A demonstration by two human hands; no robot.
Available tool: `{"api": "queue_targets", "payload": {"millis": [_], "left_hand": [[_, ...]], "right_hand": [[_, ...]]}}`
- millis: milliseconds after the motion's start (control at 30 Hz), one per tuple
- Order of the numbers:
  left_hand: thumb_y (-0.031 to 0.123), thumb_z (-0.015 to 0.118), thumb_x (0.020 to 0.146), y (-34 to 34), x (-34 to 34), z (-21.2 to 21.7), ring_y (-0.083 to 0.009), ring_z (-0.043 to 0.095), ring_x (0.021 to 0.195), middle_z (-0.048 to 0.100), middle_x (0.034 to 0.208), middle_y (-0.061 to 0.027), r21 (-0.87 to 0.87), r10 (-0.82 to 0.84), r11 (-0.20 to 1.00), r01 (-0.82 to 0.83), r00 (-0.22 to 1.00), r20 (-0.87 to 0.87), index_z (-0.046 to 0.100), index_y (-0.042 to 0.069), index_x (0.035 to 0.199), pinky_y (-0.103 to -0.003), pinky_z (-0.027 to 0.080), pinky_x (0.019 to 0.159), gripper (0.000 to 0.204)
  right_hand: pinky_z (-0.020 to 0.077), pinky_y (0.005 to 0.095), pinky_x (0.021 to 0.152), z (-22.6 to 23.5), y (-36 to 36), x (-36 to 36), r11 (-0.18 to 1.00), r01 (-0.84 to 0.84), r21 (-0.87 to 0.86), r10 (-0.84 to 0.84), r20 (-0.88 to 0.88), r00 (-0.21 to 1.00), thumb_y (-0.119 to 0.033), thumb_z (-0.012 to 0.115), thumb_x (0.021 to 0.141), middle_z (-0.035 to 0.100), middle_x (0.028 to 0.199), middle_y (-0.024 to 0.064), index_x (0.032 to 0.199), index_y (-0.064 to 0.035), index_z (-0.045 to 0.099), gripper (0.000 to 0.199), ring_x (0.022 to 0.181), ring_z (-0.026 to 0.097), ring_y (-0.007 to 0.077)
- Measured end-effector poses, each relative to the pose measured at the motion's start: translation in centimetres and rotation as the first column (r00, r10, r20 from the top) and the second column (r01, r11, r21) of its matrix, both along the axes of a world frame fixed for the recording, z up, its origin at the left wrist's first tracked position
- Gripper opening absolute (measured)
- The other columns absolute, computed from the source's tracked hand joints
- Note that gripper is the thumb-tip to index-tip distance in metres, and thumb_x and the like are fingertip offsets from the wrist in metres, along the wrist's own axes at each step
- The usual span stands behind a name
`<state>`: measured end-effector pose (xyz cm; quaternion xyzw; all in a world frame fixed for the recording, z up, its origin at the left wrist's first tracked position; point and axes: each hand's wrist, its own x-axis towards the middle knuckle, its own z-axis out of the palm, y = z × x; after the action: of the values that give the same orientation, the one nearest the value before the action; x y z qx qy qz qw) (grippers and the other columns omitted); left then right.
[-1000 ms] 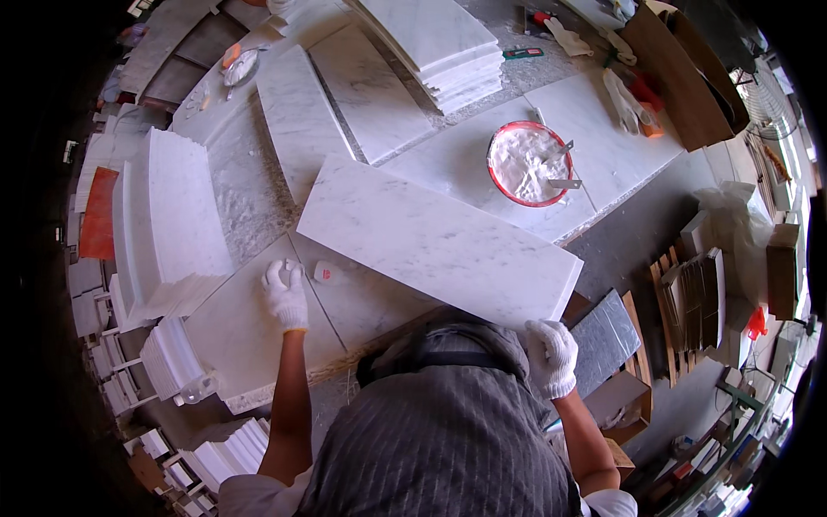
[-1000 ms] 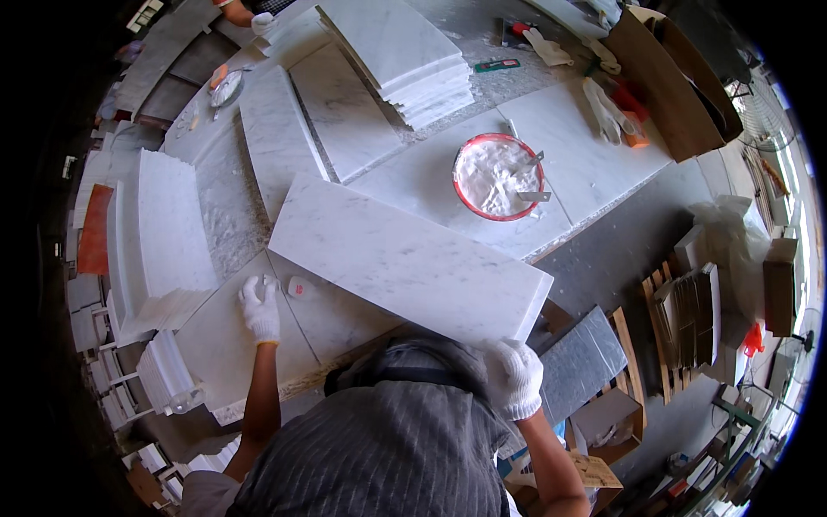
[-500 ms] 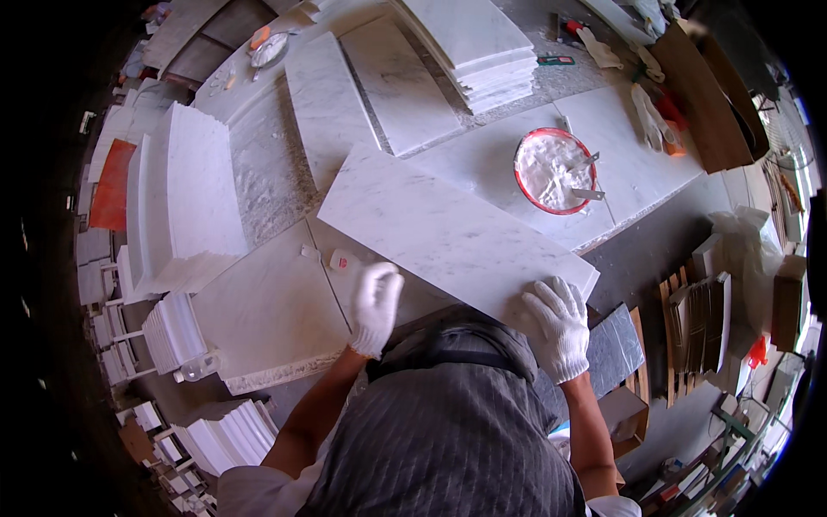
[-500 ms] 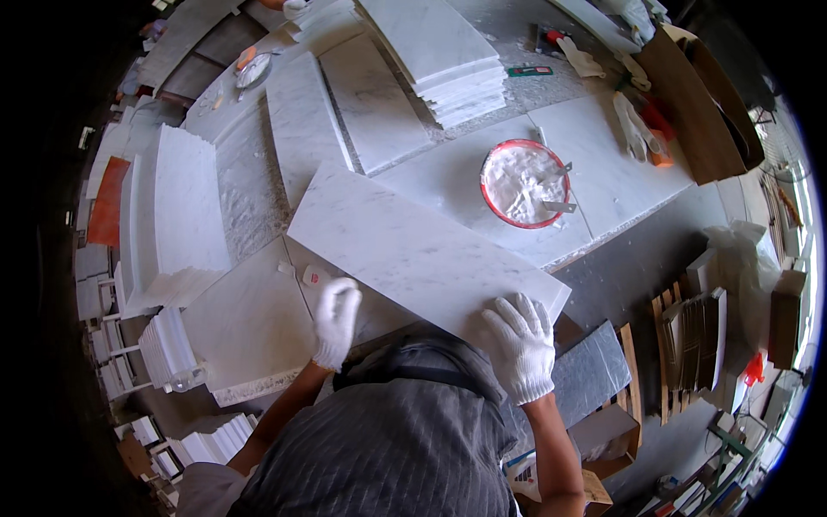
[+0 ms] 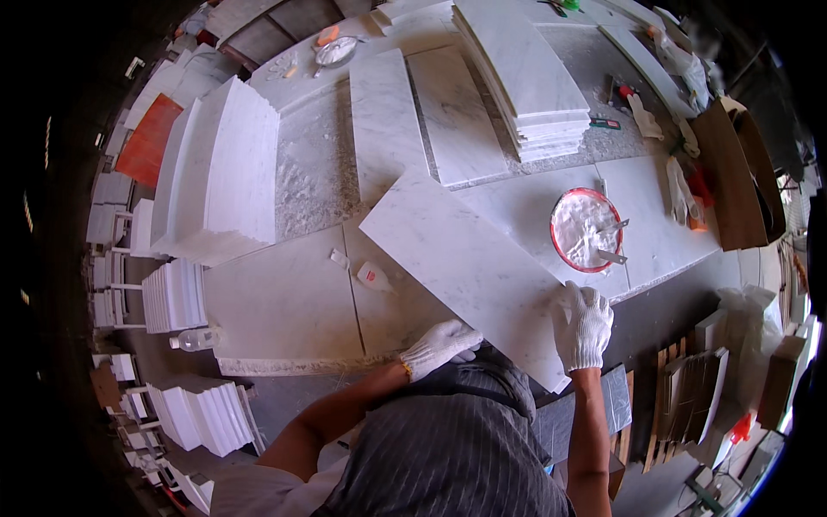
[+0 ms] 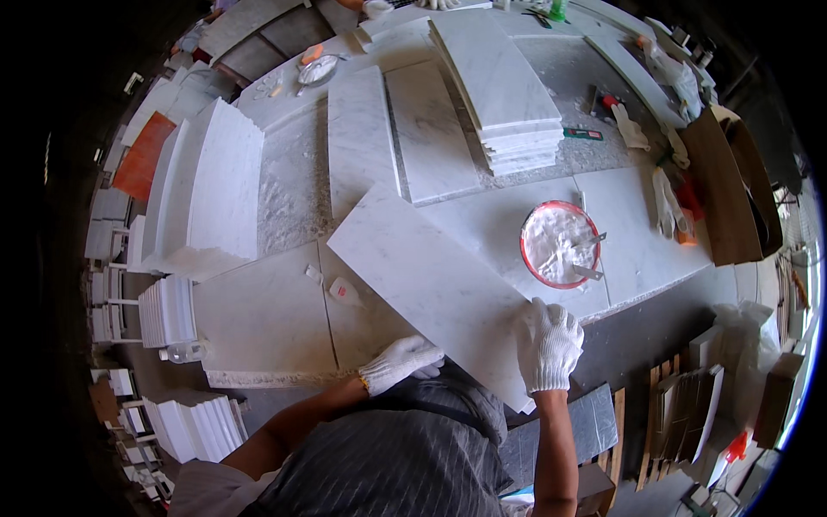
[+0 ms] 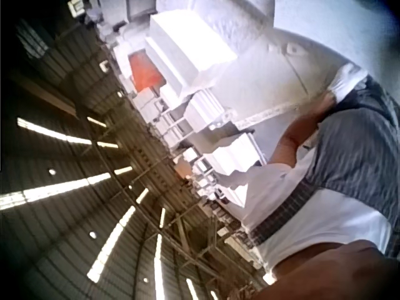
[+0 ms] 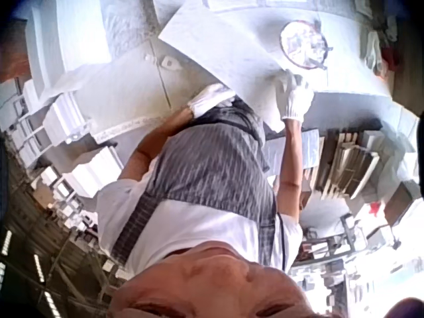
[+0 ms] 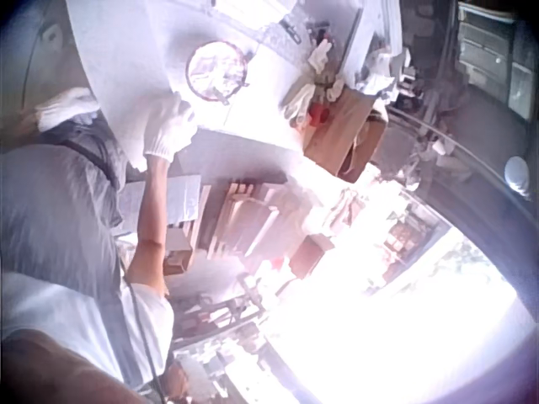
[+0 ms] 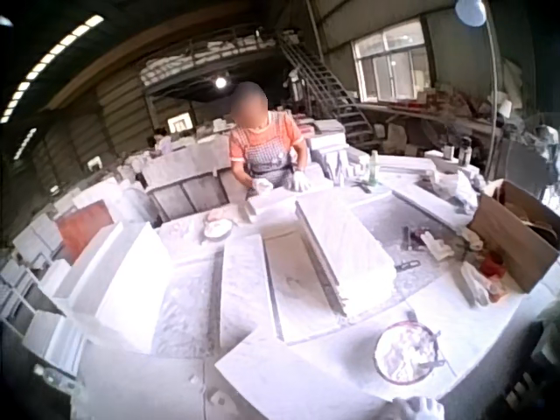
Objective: The person applies a white paste from a small bowl into cracks on rectangular white tiles using a metal spatula. They spread the paste along the cracks, wipe excess with a cloth, and stack the treated tiles on a nearby pile.
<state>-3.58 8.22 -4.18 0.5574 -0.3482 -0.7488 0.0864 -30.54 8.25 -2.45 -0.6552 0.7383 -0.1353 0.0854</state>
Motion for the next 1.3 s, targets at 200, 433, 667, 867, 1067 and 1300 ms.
{"api": "queue_targets", "payload": {"millis": [200,433,667,867,1067,1300], "left_hand": [[0.038,0.067,0.094,0.2,-1.3,-0.4,-0.0207,0.068,0.098,0.070,0.108,-0.0155,0.024,0.009,1.000,-0.009,1.000,-0.025,0.063,-0.009,0.118,-0.033,0.054,0.087,0.053],[0.045,0.067,0.091,-0.1,-0.9,-0.6,-0.0226,0.062,0.112,0.069,0.118,-0.0155,-0.141,-0.048,0.988,0.057,0.997,0.068,0.065,-0.005,0.121,-0.034,0.045,0.101,0.058],[0.045,0.063,0.094,1.3,-1.5,-2.1,-0.0207,0.062,0.109,0.070,0.116,-0.0125,-0.220,0.053,0.974,-0.052,0.999,-0.003,0.066,-0.004,0.120,-0.034,0.046,0.097,0.055],[0.045,0.063,0.096,1.7,-1.7,-0.3,-0.0154,0.064,0.102,0.072,0.107,-0.0097,-0.231,0.059,0.972,-0.051,0.998,0.025,0.069,-0.001,0.116,-0.032,0.048,0.092,0.051],[0.029,0.064,0.098,3.0,-4.1,-4.5,-0.0102,0.064,0.092,0.073,0.103,-0.0073,-0.274,0.341,0.879,-0.390,0.916,-0.210,0.068,-0.003,0.115,-0.028,0.052,0.082,0.037],[0.024,0.058,0.101,2.6,-3.7,-5.9,-0.0137,0.063,0.101,0.069,0.113,-0.0097,-0.233,0.457,0.774,-0.588,0.774,-0.438,0.063,-0.004,0.122,-0.029,0.051,0.091,0.036]], "right_hand": [[0.0447,0.0486,0.085,-0.8,0.7,0.3,0.999,-0.034,0.022,0.034,-0.002,0.999,-0.025,0.074,0.078,0.062,0.103,0.0147,0.112,-0.0093,0.064,0.039,0.098,0.058,0.0365],[0.0458,0.0511,0.077,-0.7,1.5,1.6,0.997,-0.022,-0.073,0.024,0.027,0.999,-0.030,0.073,0.080,0.062,0.096,0.0139,0.100,-0.0118,0.065,0.028,0.090,0.060,0.0372],[0.0472,0.0505,0.076,-1.6,1.0,0.8,0.997,-0.034,-0.070,0.036,0.030,0.999,-0.032,0.071,0.084,0.064,0.091,0.0133,0.094,-0.0107,0.067,0.024,0.088,0.061,0.0368],[0.0471,0.0484,0.079,-0.9,0.8,1.2,0.999,-0.032,-0.025,0.033,0.048,0.998,-0.030,0.069,0.084,0.064,0.091,0.0146,0.089,-0.0092,0.068,0.021,0.088,0.060,0.0364],[0.0458,0.0492,0.075,-1.2,0.6,1.7,0.999,-0.027,-0.023,0.028,0.044,0.999,-0.034,0.067,0.087,0.061,0.085,0.0142,0.085,-0.0060,0.064,0.029,0.083,0.059,0.0359],[0.0494,0.0505,0.080,3.7,0.0,5.4,0.977,-0.175,0.119,0.167,0.074,0.983,-0.020,0.065,0.090,0.065,0.102,0.0162,0.097,-0.0024,0.067,0.019,0.093,0.062,0.0379]]}}
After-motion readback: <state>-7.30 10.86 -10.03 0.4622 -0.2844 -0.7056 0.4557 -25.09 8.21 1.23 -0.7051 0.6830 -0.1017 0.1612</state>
